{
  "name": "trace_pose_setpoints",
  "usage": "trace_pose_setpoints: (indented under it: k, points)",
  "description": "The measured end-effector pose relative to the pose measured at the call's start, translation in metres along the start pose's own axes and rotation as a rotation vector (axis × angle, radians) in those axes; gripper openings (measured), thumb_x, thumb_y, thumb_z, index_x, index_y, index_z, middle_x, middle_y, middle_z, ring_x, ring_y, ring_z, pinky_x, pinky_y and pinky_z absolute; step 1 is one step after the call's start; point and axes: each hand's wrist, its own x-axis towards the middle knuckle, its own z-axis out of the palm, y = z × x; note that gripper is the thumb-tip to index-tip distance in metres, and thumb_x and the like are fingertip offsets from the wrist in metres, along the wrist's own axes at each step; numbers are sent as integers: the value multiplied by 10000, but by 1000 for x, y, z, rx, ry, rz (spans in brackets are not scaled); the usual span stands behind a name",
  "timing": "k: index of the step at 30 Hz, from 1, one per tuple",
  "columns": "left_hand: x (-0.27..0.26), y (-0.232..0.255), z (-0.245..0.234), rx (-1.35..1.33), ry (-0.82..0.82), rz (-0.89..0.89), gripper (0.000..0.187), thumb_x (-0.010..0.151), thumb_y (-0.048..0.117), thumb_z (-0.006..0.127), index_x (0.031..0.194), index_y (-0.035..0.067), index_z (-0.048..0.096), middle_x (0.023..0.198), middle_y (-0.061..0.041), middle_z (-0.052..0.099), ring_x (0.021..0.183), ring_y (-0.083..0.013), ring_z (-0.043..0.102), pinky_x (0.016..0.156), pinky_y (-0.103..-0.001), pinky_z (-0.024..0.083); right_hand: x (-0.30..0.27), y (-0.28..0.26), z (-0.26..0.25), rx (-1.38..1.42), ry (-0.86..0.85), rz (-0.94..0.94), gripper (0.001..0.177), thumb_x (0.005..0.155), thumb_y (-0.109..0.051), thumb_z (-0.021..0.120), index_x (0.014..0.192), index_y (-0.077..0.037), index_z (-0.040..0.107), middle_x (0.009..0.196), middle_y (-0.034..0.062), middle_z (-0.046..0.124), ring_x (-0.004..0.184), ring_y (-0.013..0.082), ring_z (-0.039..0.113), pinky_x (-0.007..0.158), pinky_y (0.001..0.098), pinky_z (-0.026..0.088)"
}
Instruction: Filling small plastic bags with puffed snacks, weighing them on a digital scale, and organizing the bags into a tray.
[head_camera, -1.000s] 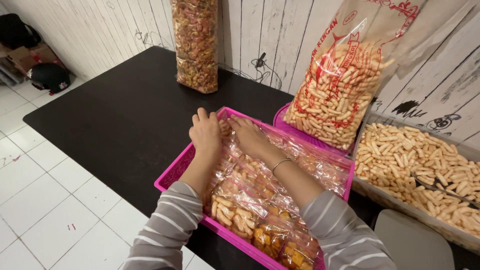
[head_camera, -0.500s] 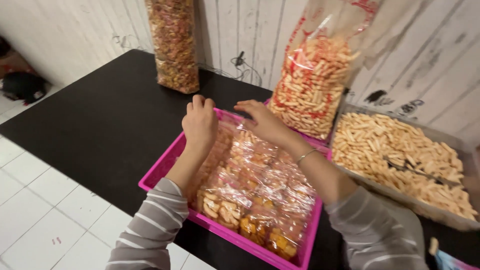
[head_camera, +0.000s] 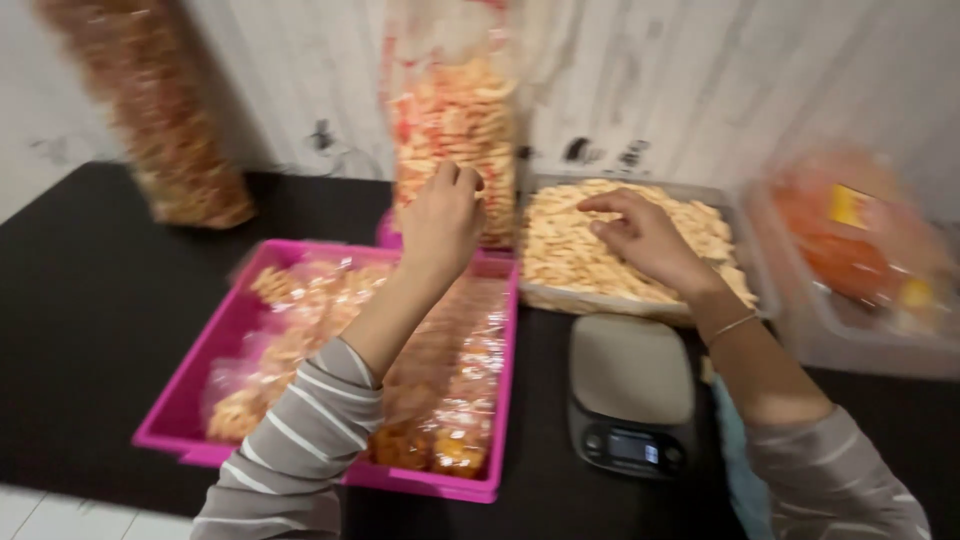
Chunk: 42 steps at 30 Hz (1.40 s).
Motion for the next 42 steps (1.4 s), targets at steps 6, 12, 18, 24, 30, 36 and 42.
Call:
trace_pose_setpoints:
  k: [6,12,18,24,30,36,42]
  points:
    - [35,109,41,-231,-175,126,148,834,253,688,921,177,595,846,-27,582,790,-284,700,628,-384,580,-76,78,-91,117,213,236,323,964,-90,636,1285,-65,665,1135,101,612,1037,210,652,850,317,572]
    - [52,212,90,-396,-311,248,123,853,264,648,910,164,605,831,-52,603,803,-308,715,654,-428,594,-143,110,-164,-13,436,310,216,970,-106,691,1184,-82,711,974,84,691,817,132,653,681,269,568]
    - [62,301,105,-552,-458,354,194,891,245,630,986,78,605,924,-137,647,895,-391,715,725,-507,599,-195,137,-210,-58,536,384,185,962,-100,700,1143,-80,728,834,74,701,718,108,630,612,239,539]
    - [68,361,148,-611,-434,453,153,880,243,651,956,113,624,906,-81,633,873,-332,726,691,-430,612,-217,143,-234,-51,597,455,203,930,-123,713,1127,-80,739,807,48,678,729,91,608,640,233,522]
    - [79,402,201,-682,-406,399,103,827,154,653,907,109,605,899,-92,600,860,-366,718,681,-452,619,-218,192,-256,-287,657,562,168,837,-201,777,1004,-197,790,788,11,711,680,116,645,642,253,517]
    - [74,443,272,-661,-443,260,163,893,94,570,1035,137,638,972,-49,594,888,-290,734,725,-394,624,-199,199,-258,-760,425,492,564,596,-303,906,1132,-271,736,1097,32,686,1033,254,657,934,357,546]
    - [75,460,302,-937,-677,48,248,936,180,625,1173,116,659,1048,-120,614,1048,-368,696,857,-464,592,-192,216,-255,-418,576,595,121,870,-284,766,980,-235,775,920,24,742,964,238,710,834,374,558]
